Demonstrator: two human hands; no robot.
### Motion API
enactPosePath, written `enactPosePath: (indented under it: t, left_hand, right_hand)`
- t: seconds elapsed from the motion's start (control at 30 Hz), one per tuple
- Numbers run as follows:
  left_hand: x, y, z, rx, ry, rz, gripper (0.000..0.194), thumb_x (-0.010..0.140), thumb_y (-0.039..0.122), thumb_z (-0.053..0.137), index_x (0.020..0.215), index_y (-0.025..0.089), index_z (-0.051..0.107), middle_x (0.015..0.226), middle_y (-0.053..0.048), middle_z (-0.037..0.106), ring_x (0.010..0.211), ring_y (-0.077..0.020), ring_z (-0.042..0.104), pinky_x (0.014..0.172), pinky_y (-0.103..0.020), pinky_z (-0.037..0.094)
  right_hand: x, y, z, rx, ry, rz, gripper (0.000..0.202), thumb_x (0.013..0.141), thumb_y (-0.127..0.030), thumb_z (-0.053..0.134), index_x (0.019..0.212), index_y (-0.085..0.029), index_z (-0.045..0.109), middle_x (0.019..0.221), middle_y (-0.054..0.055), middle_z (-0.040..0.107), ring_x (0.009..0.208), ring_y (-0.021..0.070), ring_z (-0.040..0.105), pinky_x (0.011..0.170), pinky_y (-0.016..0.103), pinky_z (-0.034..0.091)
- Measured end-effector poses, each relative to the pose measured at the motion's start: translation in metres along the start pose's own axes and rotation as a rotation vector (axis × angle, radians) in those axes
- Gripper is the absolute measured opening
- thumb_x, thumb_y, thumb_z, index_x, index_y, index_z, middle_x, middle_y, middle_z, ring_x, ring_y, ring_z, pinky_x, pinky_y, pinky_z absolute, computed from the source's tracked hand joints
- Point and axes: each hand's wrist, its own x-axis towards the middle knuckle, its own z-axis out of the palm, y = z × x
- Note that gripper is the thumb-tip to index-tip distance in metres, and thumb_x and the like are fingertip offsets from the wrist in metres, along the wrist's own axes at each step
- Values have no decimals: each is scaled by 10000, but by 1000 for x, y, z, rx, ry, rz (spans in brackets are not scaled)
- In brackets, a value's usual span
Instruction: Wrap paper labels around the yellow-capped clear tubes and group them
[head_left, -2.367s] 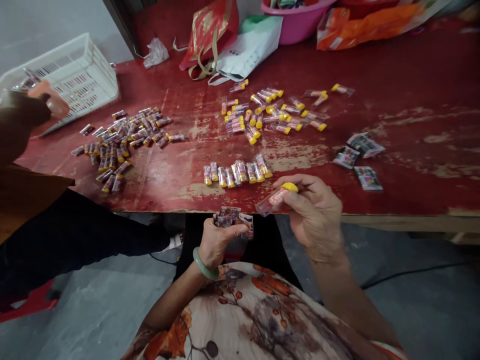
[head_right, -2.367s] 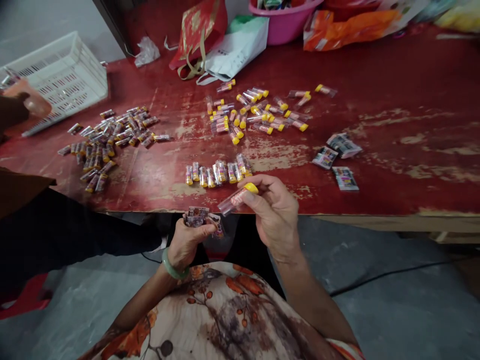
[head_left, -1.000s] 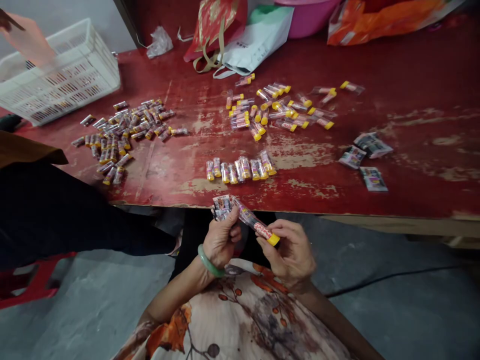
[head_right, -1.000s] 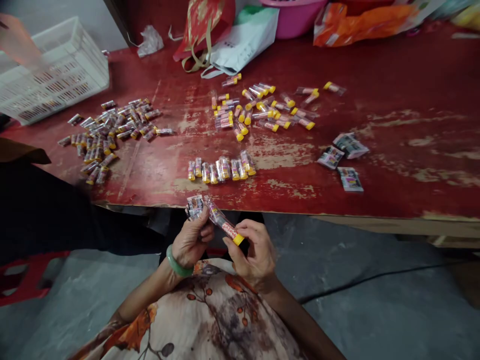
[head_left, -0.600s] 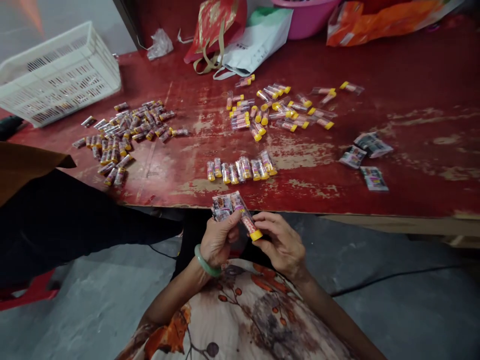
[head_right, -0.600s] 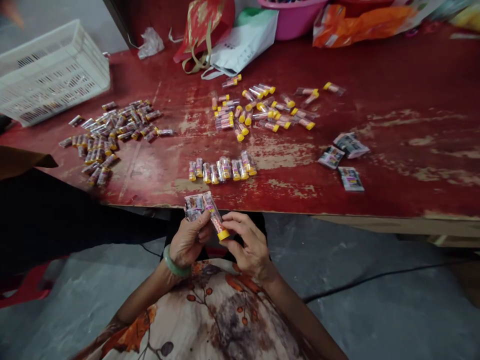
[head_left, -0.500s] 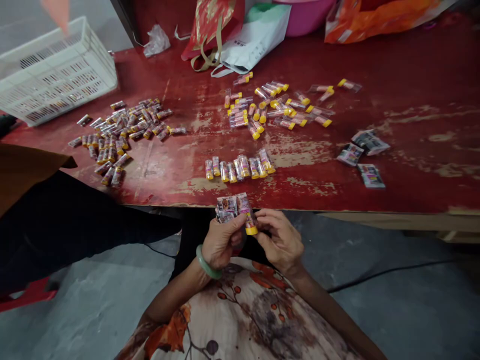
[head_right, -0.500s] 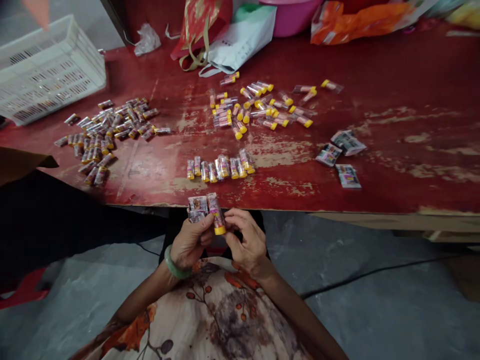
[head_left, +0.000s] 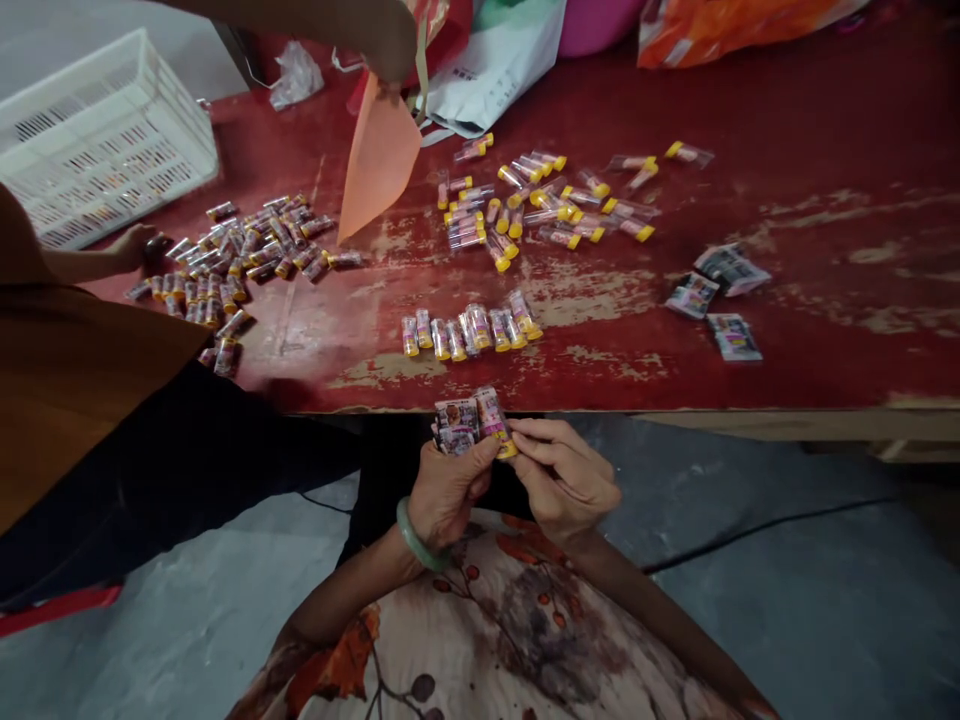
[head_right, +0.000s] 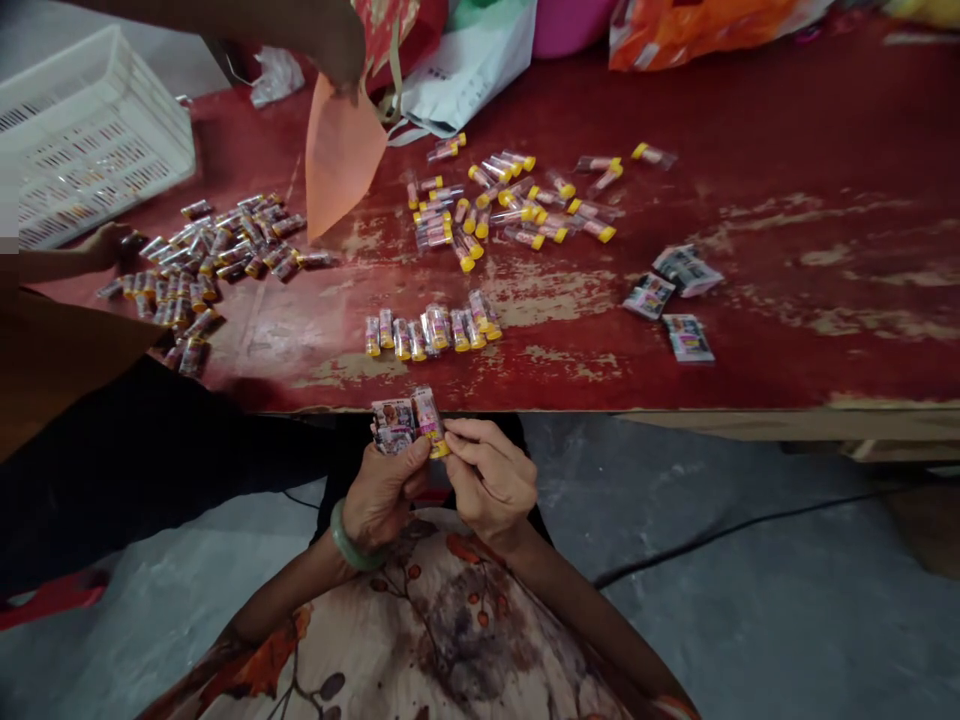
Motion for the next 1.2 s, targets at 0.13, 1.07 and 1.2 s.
enactPosePath:
  t: [0.13,1.07,1.2]
  left_hand:
    - [1,-3,0,-9,9,1,425,534,378,885,705,117,597,559,56,484,412,-3,299,376,-166,209]
    - [1,-7,-4,21,-36,-15,397,571,386,864,681,127,584,513,62,451,403,-20,317,387,-183,225]
    - [7,-6,-9,55,-26,-1,385,598,394,847,660,129,575,500,60,448,394,-20,313,389,-189,210]
  right_hand:
    - [-2,1,1,-10,24,-4,258,759,-35,649,904,-232,730,928,40,735,759,182,705,637,305,591]
    - [-3,2,1,-78,36,-93,304,758,3,625,926,-237,703,919,39,718,781,175,692,647,303,575]
    - [0,8,-10,17,-123,45,264,783,-66,635,983,-226,699,966,58,695,796,173,660,667,306,544]
